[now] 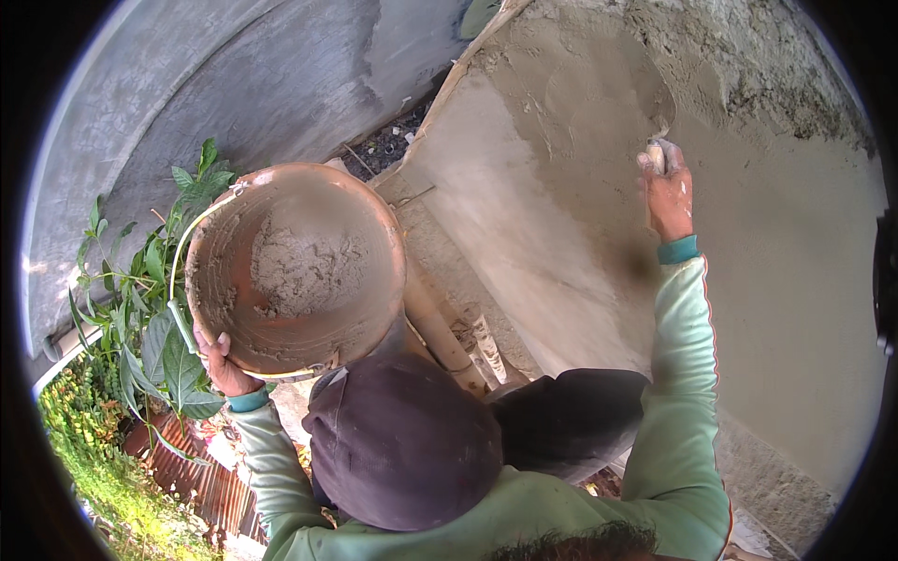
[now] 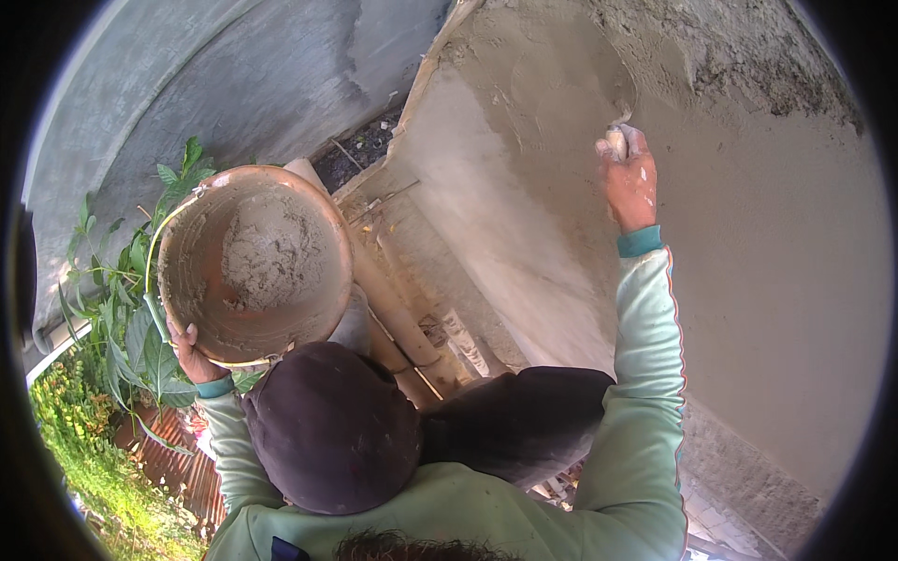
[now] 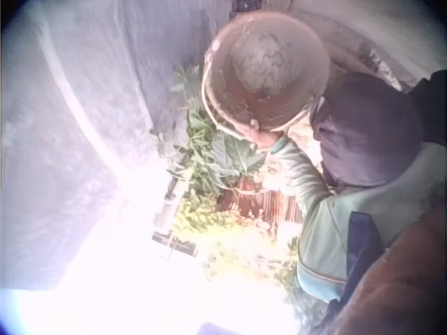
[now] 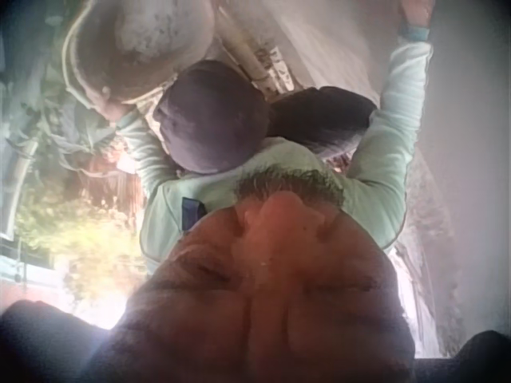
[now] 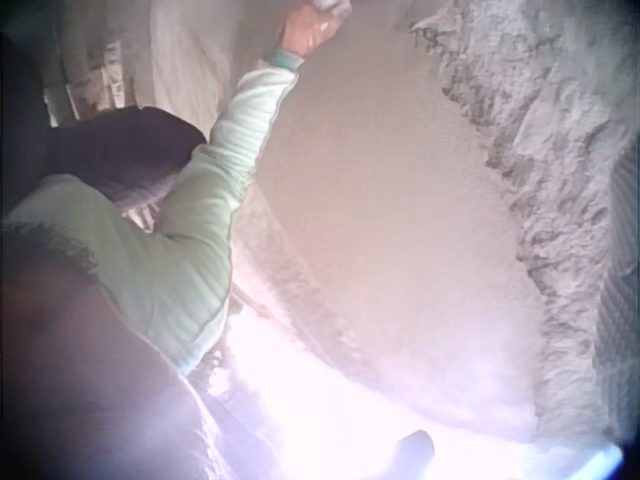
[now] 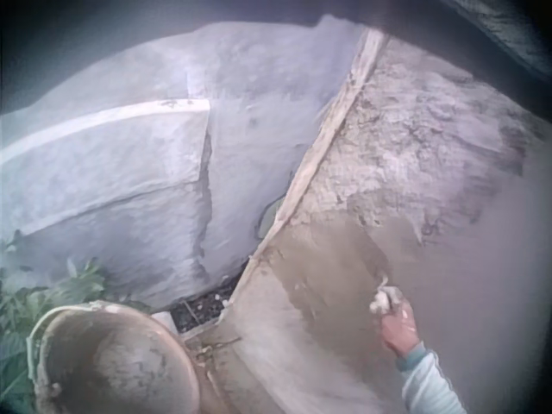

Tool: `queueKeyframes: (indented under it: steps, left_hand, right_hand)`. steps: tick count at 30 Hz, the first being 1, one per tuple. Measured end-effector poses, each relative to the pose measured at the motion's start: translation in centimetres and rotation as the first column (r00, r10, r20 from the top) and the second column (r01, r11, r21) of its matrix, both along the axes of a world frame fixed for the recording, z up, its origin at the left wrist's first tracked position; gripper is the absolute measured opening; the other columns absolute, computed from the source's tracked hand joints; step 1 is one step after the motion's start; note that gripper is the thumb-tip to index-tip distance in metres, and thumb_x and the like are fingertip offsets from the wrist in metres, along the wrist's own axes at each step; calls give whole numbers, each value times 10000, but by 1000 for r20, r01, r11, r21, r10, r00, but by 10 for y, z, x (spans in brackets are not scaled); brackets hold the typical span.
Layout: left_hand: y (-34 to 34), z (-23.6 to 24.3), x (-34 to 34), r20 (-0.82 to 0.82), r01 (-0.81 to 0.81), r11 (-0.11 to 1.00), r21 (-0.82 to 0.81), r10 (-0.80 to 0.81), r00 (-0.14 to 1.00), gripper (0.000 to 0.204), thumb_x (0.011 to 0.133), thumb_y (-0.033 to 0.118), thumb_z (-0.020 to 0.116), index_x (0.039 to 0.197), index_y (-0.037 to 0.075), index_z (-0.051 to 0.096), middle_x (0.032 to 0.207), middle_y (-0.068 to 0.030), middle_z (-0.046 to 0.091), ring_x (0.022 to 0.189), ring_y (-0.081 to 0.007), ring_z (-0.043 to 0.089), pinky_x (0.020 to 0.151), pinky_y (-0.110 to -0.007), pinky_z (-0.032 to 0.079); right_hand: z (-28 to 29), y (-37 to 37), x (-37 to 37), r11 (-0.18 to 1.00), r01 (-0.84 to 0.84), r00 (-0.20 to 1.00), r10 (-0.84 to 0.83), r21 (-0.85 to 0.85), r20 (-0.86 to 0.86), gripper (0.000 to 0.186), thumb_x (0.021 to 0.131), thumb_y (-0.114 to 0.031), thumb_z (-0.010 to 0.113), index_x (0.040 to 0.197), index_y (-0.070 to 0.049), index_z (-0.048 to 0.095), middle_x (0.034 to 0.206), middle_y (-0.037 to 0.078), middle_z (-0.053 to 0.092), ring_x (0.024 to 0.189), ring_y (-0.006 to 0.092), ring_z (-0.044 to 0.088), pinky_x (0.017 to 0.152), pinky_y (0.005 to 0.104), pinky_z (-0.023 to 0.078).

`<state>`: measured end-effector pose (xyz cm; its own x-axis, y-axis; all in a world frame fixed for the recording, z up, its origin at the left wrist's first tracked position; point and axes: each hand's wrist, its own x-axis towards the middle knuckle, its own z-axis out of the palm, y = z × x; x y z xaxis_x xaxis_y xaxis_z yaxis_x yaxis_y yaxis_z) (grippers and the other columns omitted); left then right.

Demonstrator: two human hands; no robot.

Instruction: The person scoops wet cement from a bucket using a trowel and applies it to a vertical wall surface, smoothing it out. The person is standing on a bamboo scaffold during the process.

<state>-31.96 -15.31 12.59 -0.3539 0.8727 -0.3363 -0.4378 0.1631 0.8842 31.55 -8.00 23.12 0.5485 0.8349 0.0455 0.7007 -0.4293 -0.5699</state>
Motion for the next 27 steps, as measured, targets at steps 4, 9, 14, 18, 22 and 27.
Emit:
queueKeyframes:
  steps: [4,9,14,18,22,27]
  left_hand:
    - [3,4,2,17,48,998,37,-48,999,759,814,140,601,1518,40,337,1452,-186,452,1313,-369,479,1115,-490,404]
    - [2,3,-1,14,64,998,28,-65,998,754,818,146,596,1519,40,339,1459,-184,449,1322,-365,473,1120,-487,401]
    - [-1,5,-1,-15,37,999,1,-37,999,758,833,150,581,1537,43,321,1464,-185,447,1326,-367,469,1117,-485,404]
    - [-1,-3,-3,22,77,996,34,-77,997,751,849,137,564,1548,45,306,1473,-186,442,1328,-362,468,1114,-486,408]
    - [1,0,-1,32,63,998,26,-64,997,745,849,101,557,1549,50,306,1473,-191,446,1314,-362,485,1120,-486,410]
    - [12,48,30,33,72,993,88,-75,997,846,716,39,547,1529,-13,320,1493,-208,439,1360,-361,453,1163,-462,368]
  right_hand:
    - [37,-16,-8,995,96,972,-95,-4,-216,348,964,-200,652,1267,-42,583,984,71,636,787,133,586,701,293,516]
    - [33,-54,9,990,102,970,-76,102,-232,344,991,-228,621,1286,-60,563,937,41,612,750,118,575,649,289,514]
    - [3,-75,-4,970,173,933,-105,172,-344,351,1004,-298,587,1268,-68,576,903,24,598,729,114,582,638,288,522]
    - [-15,-55,17,995,101,880,-99,-19,-464,338,1003,-331,586,1222,-76,602,868,16,597,701,111,578,596,281,505]
    - [-63,-64,52,965,45,932,-134,-259,-336,321,995,-355,597,1164,-85,625,816,13,603,653,110,567,557,281,487]
    - [-33,-67,-14,895,-73,988,7,-441,-151,312,989,-353,606,1138,-80,626,819,54,625,686,159,609,607,352,513]
